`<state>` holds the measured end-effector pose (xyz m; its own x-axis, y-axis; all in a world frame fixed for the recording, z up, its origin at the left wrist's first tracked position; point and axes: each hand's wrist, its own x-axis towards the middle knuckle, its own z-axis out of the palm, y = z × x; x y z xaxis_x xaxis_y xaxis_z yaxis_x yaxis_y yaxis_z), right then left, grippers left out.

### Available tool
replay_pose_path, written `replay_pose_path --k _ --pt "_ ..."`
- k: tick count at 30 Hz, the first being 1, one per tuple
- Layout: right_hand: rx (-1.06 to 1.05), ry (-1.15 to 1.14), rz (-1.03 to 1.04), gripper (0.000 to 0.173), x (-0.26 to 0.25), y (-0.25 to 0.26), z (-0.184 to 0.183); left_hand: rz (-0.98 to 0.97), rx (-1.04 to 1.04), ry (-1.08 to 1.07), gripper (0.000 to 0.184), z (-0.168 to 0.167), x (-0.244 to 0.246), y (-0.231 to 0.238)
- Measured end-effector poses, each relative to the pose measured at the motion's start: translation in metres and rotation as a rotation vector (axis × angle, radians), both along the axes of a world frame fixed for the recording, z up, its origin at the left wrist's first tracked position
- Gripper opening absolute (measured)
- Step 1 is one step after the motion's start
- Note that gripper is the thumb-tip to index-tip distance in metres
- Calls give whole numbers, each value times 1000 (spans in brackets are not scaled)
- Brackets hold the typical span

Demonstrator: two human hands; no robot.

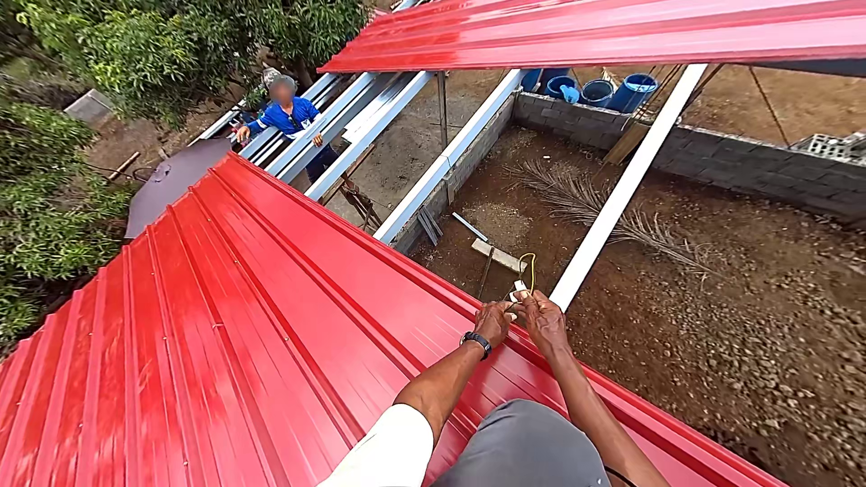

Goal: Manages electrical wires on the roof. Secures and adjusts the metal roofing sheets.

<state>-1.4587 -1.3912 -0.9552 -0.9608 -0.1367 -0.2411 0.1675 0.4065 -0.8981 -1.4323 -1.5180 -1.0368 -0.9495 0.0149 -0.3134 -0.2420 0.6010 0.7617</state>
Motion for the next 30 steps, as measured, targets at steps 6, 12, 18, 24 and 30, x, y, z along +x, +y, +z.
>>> replay_pose_path --k 6,12,18,24,30 --pt "262 -12 88 53 16 23 0 -9 -150 -78 34 12 -35 -6" --pt "983 -155 217 110 80 63 -44 126 -91 -104 34 3 -80 -35" --pt "1110 -38 206 86 94 63 -74 340 188 -208 35 -5 -104 -63" --pt "1110 -1 188 87 93 63 -78 447 466 -80 38 38 -155 -76" --pt "1121 1 198 93 92 65 -80 428 749 185 37 105 -197 -57"
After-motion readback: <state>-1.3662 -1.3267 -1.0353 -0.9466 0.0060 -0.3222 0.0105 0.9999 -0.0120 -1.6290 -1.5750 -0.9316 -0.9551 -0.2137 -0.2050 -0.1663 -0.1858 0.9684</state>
